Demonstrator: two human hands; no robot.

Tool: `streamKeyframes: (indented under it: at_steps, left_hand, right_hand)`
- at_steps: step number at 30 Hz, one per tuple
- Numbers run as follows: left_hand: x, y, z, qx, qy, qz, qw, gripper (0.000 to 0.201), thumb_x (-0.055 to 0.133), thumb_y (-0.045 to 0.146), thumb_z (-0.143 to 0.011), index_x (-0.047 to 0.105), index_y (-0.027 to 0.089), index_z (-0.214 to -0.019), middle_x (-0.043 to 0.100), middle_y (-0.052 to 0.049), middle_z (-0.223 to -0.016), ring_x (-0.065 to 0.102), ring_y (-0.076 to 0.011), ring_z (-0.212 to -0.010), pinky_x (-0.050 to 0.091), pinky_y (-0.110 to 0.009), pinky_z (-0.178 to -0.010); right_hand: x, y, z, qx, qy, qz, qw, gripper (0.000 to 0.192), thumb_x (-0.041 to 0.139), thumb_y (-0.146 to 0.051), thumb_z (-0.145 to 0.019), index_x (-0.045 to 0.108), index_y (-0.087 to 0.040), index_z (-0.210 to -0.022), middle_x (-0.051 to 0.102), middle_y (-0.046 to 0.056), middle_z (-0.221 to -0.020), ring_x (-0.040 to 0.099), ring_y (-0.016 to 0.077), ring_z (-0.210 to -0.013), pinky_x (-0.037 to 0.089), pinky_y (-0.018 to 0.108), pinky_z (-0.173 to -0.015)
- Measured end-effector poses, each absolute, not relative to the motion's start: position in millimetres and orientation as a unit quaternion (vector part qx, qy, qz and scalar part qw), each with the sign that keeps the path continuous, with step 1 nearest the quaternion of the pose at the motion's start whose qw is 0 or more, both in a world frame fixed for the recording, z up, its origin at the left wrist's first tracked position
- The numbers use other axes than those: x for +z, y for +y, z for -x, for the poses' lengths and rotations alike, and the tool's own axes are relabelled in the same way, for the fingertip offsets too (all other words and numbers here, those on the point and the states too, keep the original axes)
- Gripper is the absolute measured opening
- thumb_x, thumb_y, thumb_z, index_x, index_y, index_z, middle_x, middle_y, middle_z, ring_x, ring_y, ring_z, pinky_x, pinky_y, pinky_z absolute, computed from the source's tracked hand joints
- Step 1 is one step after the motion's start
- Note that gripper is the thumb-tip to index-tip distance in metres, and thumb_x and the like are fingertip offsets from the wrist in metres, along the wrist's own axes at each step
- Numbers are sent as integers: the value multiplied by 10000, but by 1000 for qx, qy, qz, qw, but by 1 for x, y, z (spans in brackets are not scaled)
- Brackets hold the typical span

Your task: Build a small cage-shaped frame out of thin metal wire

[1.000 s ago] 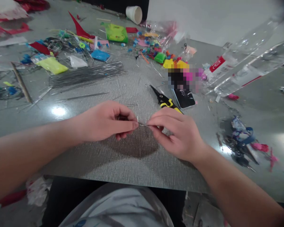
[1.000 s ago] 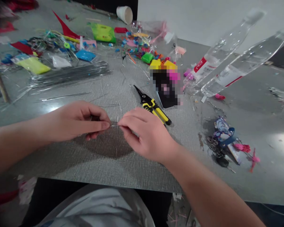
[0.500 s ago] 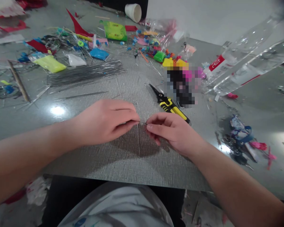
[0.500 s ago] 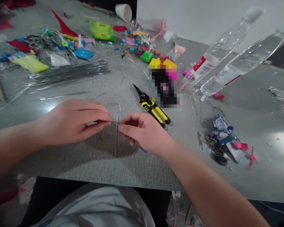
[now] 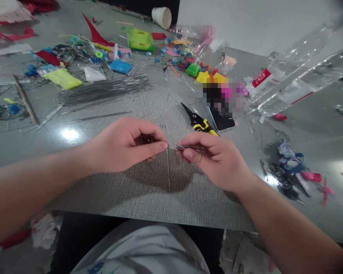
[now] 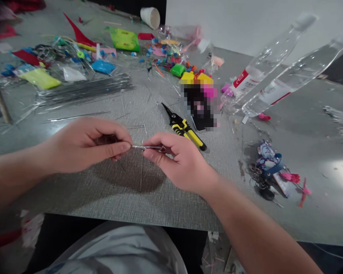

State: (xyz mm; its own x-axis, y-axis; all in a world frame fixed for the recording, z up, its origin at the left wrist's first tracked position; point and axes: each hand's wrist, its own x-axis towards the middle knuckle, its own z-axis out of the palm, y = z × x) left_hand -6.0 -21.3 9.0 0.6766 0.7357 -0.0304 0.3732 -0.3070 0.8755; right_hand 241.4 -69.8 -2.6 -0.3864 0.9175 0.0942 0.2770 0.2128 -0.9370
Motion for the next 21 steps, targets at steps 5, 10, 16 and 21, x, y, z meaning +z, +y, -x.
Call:
streamKeyframes:
  at_steps: [5, 10, 16, 21]
  left_hand:
    - [11, -25, 4, 217, 357, -777, 471, 177, 630, 282, -981, 712, 149, -899, 643, 19, -656, 554, -59, -573, 416, -130, -496]
    - [11, -26, 2, 234, 352, -738, 527, 156, 641, 247, -964, 712, 158, -858, 632, 18, -638, 566, -60, -568, 442, -126, -508]
    - [9, -25, 1, 139, 277, -668, 676, 185, 611, 251, -962, 666, 196, -795, 616, 21, -589, 541, -84, -446, 433, -163, -391]
    - [11, -21, 5, 120, 238, -726, 634, 194, 583, 236, -976, 662, 197, -804, 630, 21, -582, 534, -83, -420, 435, -170, -388]
  right_hand:
    - [-5, -73, -235, 533, -619, 425, 389, 114, 700, -277, -958, 724, -205, -1044, 727, 19, -867, 666, 127, -739, 552, 261, -672]
    - [-12, -72, -234, 549, -608, 390, 420, 90, 698, -258, -960, 718, -213, -1036, 727, 15, -860, 674, 125, -730, 557, 266, -666]
    - [-7, -71, -241, 380, -772, 278, 426, 213, 617, -101, -949, 743, -247, -1039, 738, 55, -1002, 692, 186, -932, 558, 361, -848]
    - [-1, -71, -242, 414, -770, 285, 392, 139, 653, -157, -936, 744, -251, -987, 741, 58, -1002, 695, 194, -914, 558, 361, -816]
